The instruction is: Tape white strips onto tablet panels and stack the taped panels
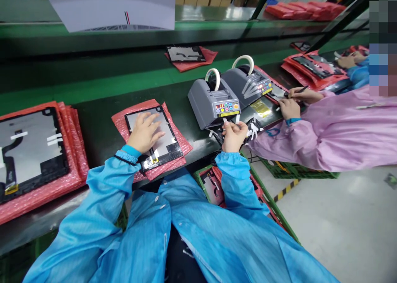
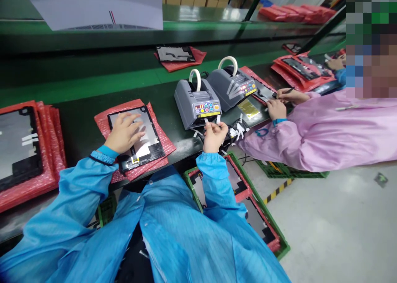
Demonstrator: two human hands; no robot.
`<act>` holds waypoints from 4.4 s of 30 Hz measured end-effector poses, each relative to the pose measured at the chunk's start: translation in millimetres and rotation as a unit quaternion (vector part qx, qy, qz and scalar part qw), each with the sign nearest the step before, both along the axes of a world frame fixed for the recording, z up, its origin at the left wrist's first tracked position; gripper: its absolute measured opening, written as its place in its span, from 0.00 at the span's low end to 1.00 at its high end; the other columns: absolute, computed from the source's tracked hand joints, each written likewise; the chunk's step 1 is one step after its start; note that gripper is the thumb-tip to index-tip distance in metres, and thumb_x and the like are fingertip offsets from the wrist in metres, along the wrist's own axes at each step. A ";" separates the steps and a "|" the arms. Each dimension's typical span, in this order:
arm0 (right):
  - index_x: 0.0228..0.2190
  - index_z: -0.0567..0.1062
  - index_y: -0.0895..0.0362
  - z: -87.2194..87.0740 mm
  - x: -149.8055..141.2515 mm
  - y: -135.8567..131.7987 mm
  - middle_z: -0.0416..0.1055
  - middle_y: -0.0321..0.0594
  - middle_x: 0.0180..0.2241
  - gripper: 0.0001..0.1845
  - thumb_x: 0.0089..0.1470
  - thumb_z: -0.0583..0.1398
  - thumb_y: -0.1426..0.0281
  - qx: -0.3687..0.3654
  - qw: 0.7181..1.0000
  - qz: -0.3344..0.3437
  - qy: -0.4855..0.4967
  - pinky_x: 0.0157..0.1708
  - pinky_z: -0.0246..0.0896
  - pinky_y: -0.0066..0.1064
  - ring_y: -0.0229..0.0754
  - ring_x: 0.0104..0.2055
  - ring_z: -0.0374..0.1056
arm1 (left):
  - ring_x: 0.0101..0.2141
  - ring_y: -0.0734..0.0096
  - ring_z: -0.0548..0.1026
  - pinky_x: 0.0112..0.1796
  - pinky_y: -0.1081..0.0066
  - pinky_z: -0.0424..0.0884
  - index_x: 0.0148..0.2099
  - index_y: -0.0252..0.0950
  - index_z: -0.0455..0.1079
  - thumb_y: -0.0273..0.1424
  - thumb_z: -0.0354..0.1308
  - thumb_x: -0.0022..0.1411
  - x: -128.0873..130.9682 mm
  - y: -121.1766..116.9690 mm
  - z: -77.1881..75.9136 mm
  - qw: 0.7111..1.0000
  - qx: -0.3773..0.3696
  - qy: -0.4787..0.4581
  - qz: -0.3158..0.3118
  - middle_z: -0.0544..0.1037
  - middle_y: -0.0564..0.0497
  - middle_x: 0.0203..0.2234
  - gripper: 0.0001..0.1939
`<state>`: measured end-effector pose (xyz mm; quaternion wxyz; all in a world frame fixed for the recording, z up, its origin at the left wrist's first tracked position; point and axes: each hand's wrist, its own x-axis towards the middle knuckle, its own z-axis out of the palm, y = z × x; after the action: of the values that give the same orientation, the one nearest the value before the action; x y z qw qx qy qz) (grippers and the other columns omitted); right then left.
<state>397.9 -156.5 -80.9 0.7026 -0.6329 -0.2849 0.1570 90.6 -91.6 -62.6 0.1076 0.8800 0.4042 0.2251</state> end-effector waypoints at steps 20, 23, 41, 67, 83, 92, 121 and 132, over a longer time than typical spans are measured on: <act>0.37 0.57 0.50 40.1 -86.6 6.6 0.73 0.31 0.29 0.27 0.42 0.68 0.62 -0.081 0.919 0.385 -0.030 0.34 0.66 0.32 0.38 0.32 0.70 | 0.36 0.67 0.72 0.43 0.65 0.67 0.30 0.36 0.68 0.34 0.54 0.64 37.3 -17.0 23.2 0.968 -0.178 -0.175 0.015 0.76 0.50 0.30 0.10; 0.37 0.56 0.50 34.8 -90.1 13.3 0.72 0.30 0.28 0.28 0.41 0.68 0.62 -0.083 0.915 0.396 0.004 0.34 0.66 0.31 0.37 0.31 0.70 | 0.35 0.68 0.72 0.41 0.67 0.68 0.30 0.36 0.68 0.34 0.55 0.63 34.5 -16.3 16.9 0.960 -0.203 -0.190 0.041 0.76 0.51 0.29 0.10; 0.34 0.54 0.51 -3.0 -101.0 50.0 0.68 0.23 0.20 0.26 0.39 0.65 0.73 -0.196 0.890 0.412 -0.019 0.29 0.60 0.28 0.34 0.23 0.66 | 0.44 0.50 0.68 0.44 0.52 0.65 0.29 0.35 0.73 0.34 0.59 0.59 49.2 -7.8 -5.3 0.958 -0.199 -0.022 0.205 0.75 0.43 0.34 0.09; 0.29 0.65 0.55 5.9 -83.1 59.2 0.62 0.30 0.23 0.16 0.52 0.58 0.55 -0.187 0.835 0.500 -0.135 0.32 0.56 0.29 0.35 0.27 0.58 | 0.45 0.57 0.67 0.48 0.57 0.61 0.42 0.37 0.72 0.31 0.56 0.62 37.9 -0.9 6.4 0.959 -0.186 -0.081 0.199 0.73 0.47 0.38 0.07; 0.29 0.71 0.57 15.5 -89.1 60.7 0.70 0.37 0.28 0.08 0.53 0.59 0.65 -0.212 0.816 0.491 -0.220 0.35 0.60 0.32 0.38 0.30 0.64 | 0.41 0.61 0.69 0.46 0.61 0.61 0.33 0.35 0.72 0.32 0.53 0.65 40.8 6.0 7.6 0.955 -0.246 -0.041 0.159 0.76 0.47 0.33 0.10; 0.25 0.70 0.56 -7.5 -101.7 71.8 0.70 0.44 0.34 0.06 0.53 0.58 0.75 -0.223 0.786 0.408 -0.408 0.50 0.56 0.42 0.48 0.43 0.65 | 0.50 0.49 0.65 0.48 0.55 0.60 0.37 0.33 0.73 0.35 0.50 0.67 51.5 -1.3 3.2 0.953 -0.197 0.057 0.223 0.75 0.40 0.41 0.14; 0.39 0.79 0.60 -17.5 -105.6 33.5 0.71 0.49 0.37 0.19 0.55 0.50 0.76 -0.190 0.784 0.386 -0.448 0.48 0.56 0.43 0.49 0.42 0.63 | 0.51 0.50 0.65 0.49 0.56 0.59 0.44 0.36 0.68 0.35 0.57 0.62 46.0 -4.5 -0.1 0.956 -0.161 0.029 0.243 0.74 0.41 0.45 0.10; 0.24 0.71 0.57 4.6 -116.3 52.9 0.74 0.50 0.31 0.08 0.52 0.55 0.76 -0.324 0.802 0.332 -0.377 0.43 0.62 0.41 0.50 0.37 0.71 | 0.46 0.48 0.71 0.45 0.56 0.67 0.35 0.35 0.73 0.42 0.51 0.64 -46.4 -53.9 0.3 0.883 -0.197 0.038 0.424 0.76 0.38 0.40 0.17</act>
<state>281.6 -103.6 -76.3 0.1990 -0.6997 -0.6525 0.2123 44.1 -145.5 -62.3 0.1581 0.5931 0.7784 0.1315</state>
